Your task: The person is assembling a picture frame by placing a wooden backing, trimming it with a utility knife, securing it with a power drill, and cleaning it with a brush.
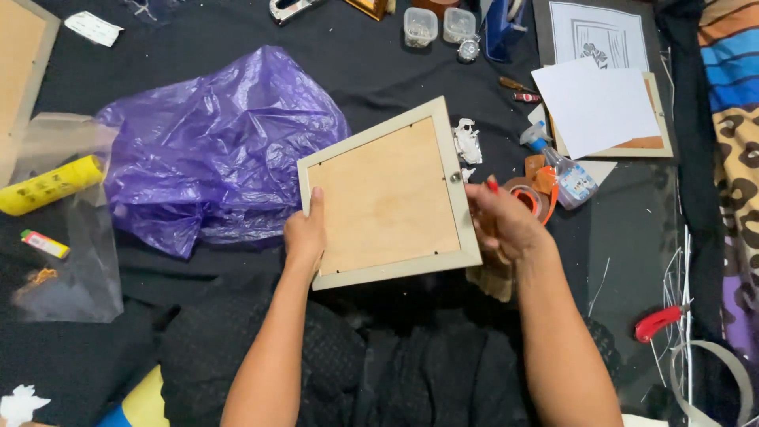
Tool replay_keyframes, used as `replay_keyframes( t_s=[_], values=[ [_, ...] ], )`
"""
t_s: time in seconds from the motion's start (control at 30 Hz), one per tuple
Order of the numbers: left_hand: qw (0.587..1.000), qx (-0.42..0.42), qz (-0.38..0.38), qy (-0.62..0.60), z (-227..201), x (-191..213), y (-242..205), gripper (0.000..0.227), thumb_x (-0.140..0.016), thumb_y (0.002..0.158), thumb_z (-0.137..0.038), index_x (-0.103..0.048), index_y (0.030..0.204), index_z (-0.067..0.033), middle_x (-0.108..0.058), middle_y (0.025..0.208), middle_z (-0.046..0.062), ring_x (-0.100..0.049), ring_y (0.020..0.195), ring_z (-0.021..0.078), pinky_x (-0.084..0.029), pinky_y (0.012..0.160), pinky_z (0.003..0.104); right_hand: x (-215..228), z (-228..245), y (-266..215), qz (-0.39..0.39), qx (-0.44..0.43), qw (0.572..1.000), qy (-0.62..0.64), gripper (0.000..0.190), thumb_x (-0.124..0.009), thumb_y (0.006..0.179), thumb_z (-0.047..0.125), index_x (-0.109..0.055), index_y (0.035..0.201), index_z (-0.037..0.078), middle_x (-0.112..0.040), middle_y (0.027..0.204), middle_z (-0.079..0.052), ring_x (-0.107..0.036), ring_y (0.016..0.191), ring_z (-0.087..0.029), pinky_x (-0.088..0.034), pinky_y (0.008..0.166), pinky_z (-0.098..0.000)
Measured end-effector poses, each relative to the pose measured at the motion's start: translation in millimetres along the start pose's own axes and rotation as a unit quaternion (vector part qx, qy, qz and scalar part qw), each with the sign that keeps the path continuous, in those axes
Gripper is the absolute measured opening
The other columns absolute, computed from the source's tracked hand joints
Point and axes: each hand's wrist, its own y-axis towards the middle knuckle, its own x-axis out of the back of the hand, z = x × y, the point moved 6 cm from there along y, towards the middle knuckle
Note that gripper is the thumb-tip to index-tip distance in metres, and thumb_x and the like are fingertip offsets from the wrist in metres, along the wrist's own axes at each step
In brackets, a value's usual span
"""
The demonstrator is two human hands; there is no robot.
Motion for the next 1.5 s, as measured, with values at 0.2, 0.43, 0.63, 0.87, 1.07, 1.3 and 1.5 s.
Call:
replay_keyframes(
  t_s=[0.2, 0.43, 0.63, 0.87, 1.07, 1.3, 1.5],
  values=[
    [0.996, -0.056, 0.018, -0.066, -40.3, 7.5, -41.3, 0.073, -0.062, 0.093, -0.063, -0.064, 0.127, 0.0016, -0.071, 0.116, 0.028, -0.065, 0.118, 0.0415, -0.054, 0.096, 0.053, -25.9, 17.4, -12.8, -0.138, 0.061, 0.98, -0.13, 0.039, -0.083, 0.072, 0.009, -0.07, 0.105, -0.007, -0.067, 0.071, -0.016, -0.067, 0.05, -0.021, -0.058, 0.045, -0.033],
    [0.957, -0.259, 0.11, 0.067, -82.5, -18.9, -79.5, 0.108, -0.066, 0.087, -0.063, -0.024, 0.16, 0.0034, -0.025, 0.16, 0.04, -0.023, 0.149, 0.0565, -0.024, 0.122, 0.063, -42.5, 50.8, -5.9, -0.146, 0.142, 0.965, -0.164, 0.023, -0.078, 0.071, 0.008, -0.072, 0.092, -0.001, -0.058, 0.067, -0.008, -0.059, 0.054, -0.014, -0.058, 0.053, -0.0305],
    [0.928, -0.335, 0.162, -0.04, -179.3, 21.9, -138.4, 0.121, -0.071, 0.081, -0.07, -0.012, 0.163, -0.0044, -0.018, 0.165, 0.033, -0.026, 0.151, 0.0501, -0.023, 0.126, 0.058, -88.7, 68.4, -6.5, -0.111, 0.159, 0.938, -0.286, 0.008, -0.076, 0.077, 0.008, -0.071, 0.082, 0.005, -0.054, 0.064, -0.005, -0.053, 0.062, -0.012, -0.049, 0.058, -0.0273],
    [0.885, -0.453, 0.101, -0.039, -203.2, 9.1, -121.5, 0.127, -0.067, 0.082, -0.072, 0.001, 0.16, 0.0013, -0.007, 0.166, 0.042, -0.006, 0.158, 0.0525, -0.022, 0.12, 0.064, -101.2, 50.0, 0.2, -0.105, 0.126, 0.91, -0.381, 0.02, -0.071, 0.092, 0.016, -0.066, 0.082, 0.0, -0.06, 0.072, 0.0, -0.048, 0.067, -0.008, -0.041, 0.06, -0.0213],
    [0.882, -0.455, 0.102, -0.073, -185.6, -4.3, -112.8, 0.119, -0.076, 0.082, -0.06, -0.011, 0.158, 0.0064, -0.013, 0.164, 0.041, -0.009, 0.156, 0.0527, -0.027, 0.121, 0.059, -73.7, 16.0, 3.6, -0.05, 0.062, 0.997, -0.003, 0.045, -0.053, 0.091, 0.016, -0.066, 0.125, -0.009, -0.072, 0.081, -0.007, -0.033, 0.043, -0.007, -0.022, 0.038, -0.022],
    [0.889, -0.419, 0.107, -0.15, -188.3, 10.1, -117.8, 0.11, -0.073, 0.078, -0.055, -0.024, 0.15, 0.0128, -0.036, 0.149, 0.037, -0.042, 0.138, 0.0505, -0.039, 0.113, 0.053, 1.7, 5.2, -30.5, -0.274, 0.1, 0.946, -0.145, 0.025, -0.06, 0.102, 0.031, -0.065, 0.102, 0.007, -0.059, 0.076, -0.003, -0.051, 0.058, -0.009, -0.041, 0.046, -0.0195],
    [0.892, -0.402, 0.125, -0.165, -185.2, -3.9, -117.5, 0.114, -0.073, 0.078, -0.056, -0.019, 0.151, 0.0119, -0.024, 0.155, 0.043, -0.032, 0.144, 0.0561, -0.035, 0.114, 0.057, 1.7, -38.4, -18.3, -0.038, 0.148, 0.938, 0.31, 0.034, -0.061, 0.107, 0.025, -0.063, 0.139, 0.012, -0.075, 0.11, -0.01, -0.074, 0.095, -0.021, -0.062, 0.085, -0.0381]
  ],
)
